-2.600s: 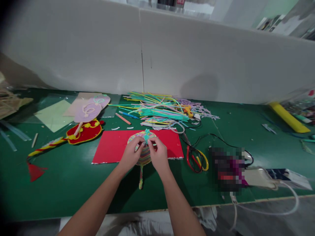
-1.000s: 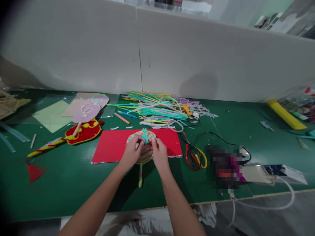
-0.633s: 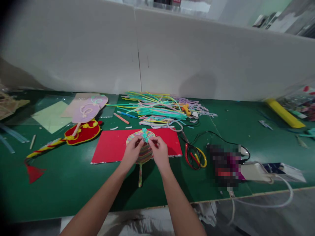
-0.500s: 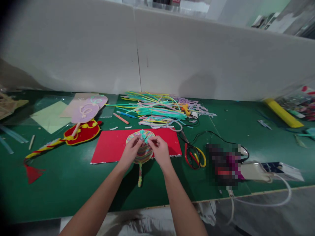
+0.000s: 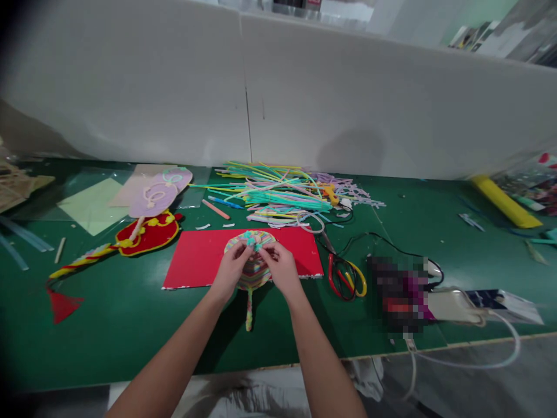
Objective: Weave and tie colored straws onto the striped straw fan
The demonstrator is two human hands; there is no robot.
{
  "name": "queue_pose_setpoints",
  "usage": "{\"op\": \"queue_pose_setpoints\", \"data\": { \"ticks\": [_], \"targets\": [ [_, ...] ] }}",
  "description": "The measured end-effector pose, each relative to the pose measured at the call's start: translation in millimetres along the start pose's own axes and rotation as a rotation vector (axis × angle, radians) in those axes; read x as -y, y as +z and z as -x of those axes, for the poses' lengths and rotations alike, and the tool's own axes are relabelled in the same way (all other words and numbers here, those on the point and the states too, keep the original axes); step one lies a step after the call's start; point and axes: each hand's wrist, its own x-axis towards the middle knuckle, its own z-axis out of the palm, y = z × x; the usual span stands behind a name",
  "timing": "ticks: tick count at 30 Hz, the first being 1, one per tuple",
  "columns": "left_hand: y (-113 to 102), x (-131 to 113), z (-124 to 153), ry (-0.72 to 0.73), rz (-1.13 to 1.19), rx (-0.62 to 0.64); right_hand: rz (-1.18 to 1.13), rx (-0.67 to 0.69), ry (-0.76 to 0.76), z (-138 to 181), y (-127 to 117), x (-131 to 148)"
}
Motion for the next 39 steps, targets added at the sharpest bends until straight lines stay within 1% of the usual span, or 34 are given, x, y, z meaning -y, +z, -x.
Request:
{"op": "queue_pose_setpoints", "data": {
  "ticks": [1,2,3,4,5,6,7,8,9,11,13,16,19,22,24,26,29,34,39],
  "targets": [
    [-3.1,-0.2,0.2,0.038,-0.045,-0.007,-0.004,0.008,-0.002,-0.6,-1.4,0.8],
    [-7.1,-1.3,0.4,0.103,-0.095,-0.042,-0.007,0.023,-0.002,-1.2,-3.2,1.7],
    [-12.0,-3.1,0.3,0.191,-0.173,-0.094,-0.006,0.044,-0.002,-1.9,-5.3,2.8],
    [-17.4,-5.6,-0.1,0.287,-0.278,-0.120,0.000,0.071,0.001,-2.6,-7.7,4.0],
    [-23.0,-8.4,-0.9,0.381,-0.382,-0.111,0.010,0.102,0.006,-3.2,-10.1,5.5],
    [-28.3,-11.4,-2.1,0.464,-0.472,-0.072,0.027,0.133,0.011,-3.8,-12.4,7.0],
    [-32.9,-14.0,-3.6,0.543,-0.548,0.008,0.047,0.164,0.010,-4.2,-14.4,8.5],
    [-36.5,-16.1,-5.5,0.596,-0.620,0.116,0.068,0.192,0.002,-4.4,-16.2,10.1],
    [-39.1,-17.5,-7.3,0.633,-0.667,0.196,0.083,0.216,-0.009,-4.5,-17.6,11.5],
    [-41.1,-17.9,-10.6,0.651,-0.714,0.303,0.094,0.253,-0.030,-4.2,-19.4,13.5],
    [-40.1,-15.7,-12.6,0.658,-0.713,0.331,0.089,0.277,-0.026,-3.6,-20.0,14.3],
    [-37.0,-10.6,-13.1,0.694,-0.676,0.296,0.099,0.273,-0.015,-2.7,-19.8,13.3],
    [-35.7,-6.7,-12.8,0.693,-0.640,0.239,0.106,0.222,-0.067,-1.8,-19.8,11.9],
    [-36.2,-5.1,-12.7,0.665,-0.606,0.207,0.143,0.154,-0.206,-0.2,-20.6,12.7],
    [-36.7,-5.3,-12.5,0.658,-0.589,0.204,0.210,0.130,-0.311,1.0,-21.3,14.6],
    [-36.9,-6.0,-12.1,0.656,-0.586,0.214,0.287,0.130,-0.396,1.9,-21.8,16.6],
    [-36.9,-7.1,-11.5,0.658,-0.592,0.227,0.363,0.154,-0.471,2.0,-22.4,17.7],
    [-37.0,-6.4,-11.3,0.662,-0.602,0.229,0.390,0.199,-0.524,1.4,-24.2,15.3],
    [-37.2,-3.1,-11.2,0.651,-0.620,0.249,0.391,0.190,-0.538,0.9,-25.0,13.3]
  ]
}}
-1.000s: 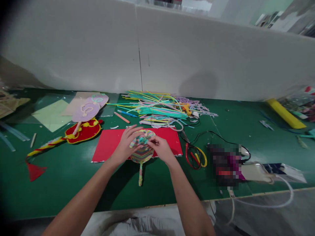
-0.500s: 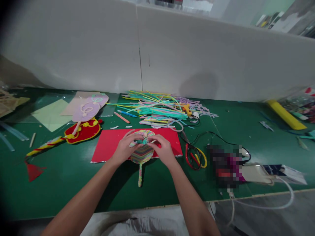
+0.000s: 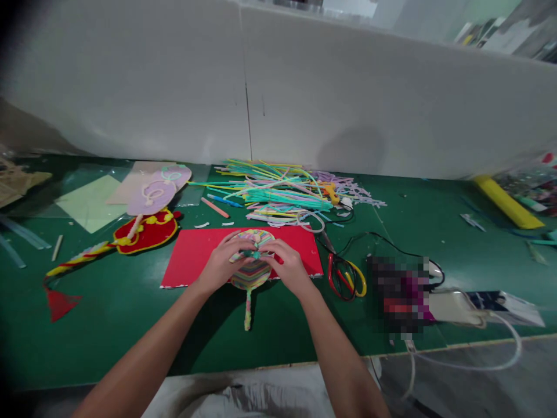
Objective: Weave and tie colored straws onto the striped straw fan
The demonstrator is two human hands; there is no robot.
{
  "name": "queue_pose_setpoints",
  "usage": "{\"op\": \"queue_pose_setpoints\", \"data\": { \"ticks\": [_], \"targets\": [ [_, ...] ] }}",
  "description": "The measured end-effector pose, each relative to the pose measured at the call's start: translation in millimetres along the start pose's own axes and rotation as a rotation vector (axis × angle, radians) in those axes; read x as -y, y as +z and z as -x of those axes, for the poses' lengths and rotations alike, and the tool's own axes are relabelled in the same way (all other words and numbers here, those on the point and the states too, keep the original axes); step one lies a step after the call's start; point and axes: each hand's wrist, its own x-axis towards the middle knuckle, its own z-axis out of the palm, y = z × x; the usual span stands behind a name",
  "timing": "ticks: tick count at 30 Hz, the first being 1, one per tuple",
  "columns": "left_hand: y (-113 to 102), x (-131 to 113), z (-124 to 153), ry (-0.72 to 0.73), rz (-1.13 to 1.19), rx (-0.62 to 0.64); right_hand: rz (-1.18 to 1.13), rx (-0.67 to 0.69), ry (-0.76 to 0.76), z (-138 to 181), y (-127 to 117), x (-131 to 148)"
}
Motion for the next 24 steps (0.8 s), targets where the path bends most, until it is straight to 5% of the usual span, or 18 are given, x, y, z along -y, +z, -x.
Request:
{"op": "queue_pose_setpoints", "data": {
  "ticks": [24],
  "targets": [
    [-6.4,-6.1,-3.8,0.088,-0.090,0.029,0.092,0.021,-0.033,2.4,-1.0,-0.6]
  ]
}}
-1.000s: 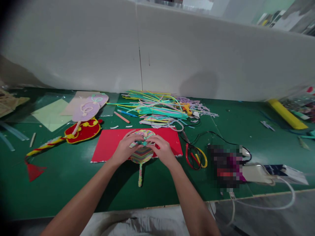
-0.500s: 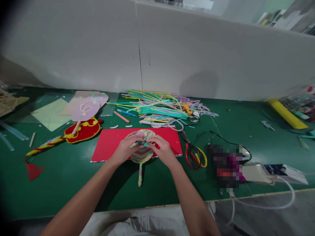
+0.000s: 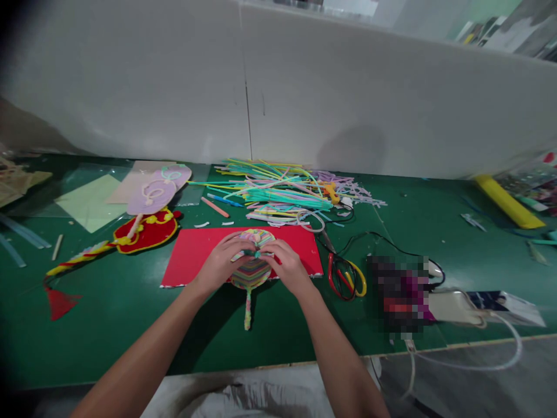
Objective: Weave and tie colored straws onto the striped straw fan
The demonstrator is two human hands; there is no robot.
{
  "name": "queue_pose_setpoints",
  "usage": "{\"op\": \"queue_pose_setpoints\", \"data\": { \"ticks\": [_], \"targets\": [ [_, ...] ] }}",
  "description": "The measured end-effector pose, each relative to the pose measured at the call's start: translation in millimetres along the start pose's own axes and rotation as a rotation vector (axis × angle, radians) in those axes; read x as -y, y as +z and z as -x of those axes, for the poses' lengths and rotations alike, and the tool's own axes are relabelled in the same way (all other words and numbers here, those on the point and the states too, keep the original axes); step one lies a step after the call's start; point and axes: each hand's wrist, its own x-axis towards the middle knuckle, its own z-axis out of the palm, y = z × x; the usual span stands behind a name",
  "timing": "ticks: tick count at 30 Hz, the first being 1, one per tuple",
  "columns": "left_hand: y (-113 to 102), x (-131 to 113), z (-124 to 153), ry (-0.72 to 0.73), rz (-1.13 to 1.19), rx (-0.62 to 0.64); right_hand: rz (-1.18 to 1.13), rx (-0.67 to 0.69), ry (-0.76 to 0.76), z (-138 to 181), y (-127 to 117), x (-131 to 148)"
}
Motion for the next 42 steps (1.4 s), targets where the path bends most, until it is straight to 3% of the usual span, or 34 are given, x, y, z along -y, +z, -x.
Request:
{"op": "queue_pose_setpoints", "data": {
  "ticks": [42],
  "targets": [
    [-10.5,-9.0,-3.6,0.137,-0.315,0.131,0.128,0.084,-0.104,1.7,-9.2,-2.0]
  ]
}}
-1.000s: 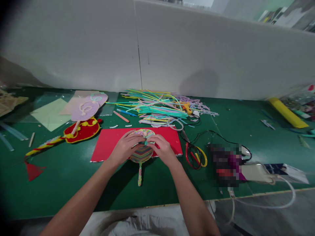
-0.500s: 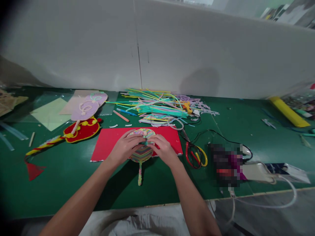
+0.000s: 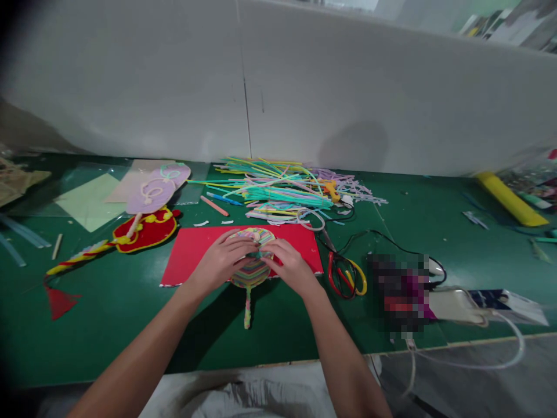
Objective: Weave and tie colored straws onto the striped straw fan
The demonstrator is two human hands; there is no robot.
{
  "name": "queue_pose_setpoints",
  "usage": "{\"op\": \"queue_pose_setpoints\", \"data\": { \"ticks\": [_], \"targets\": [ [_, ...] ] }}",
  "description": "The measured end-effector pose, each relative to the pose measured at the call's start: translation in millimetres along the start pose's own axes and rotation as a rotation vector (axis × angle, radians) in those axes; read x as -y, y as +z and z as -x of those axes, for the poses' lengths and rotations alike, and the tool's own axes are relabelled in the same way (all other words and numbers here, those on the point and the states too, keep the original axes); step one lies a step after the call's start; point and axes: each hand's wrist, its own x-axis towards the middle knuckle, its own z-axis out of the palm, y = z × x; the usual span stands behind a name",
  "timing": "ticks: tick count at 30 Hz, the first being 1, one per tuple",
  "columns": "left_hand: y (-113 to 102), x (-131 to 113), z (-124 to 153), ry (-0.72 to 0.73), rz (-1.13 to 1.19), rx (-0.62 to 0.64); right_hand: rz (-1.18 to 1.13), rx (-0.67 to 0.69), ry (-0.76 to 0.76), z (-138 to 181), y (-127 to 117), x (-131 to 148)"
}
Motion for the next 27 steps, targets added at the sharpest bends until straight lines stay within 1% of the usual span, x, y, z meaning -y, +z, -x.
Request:
{"op": "queue_pose_setpoints", "data": {
  "ticks": [9,17,27],
  "targets": [
    [1.8,1.1,0.0,0.016,-0.024,0.001,0.045,0.012,-0.005,1.9,1.5,-0.8],
    [-1.9,-0.6,-1.5,0.024,-0.032,0.016,0.080,0.023,-0.023,2.3,0.8,-0.8],
    [-3.2,-0.5,-1.2,0.045,-0.035,-0.013,0.071,0.018,-0.041,2.8,2.0,-2.6]
  ]
}}
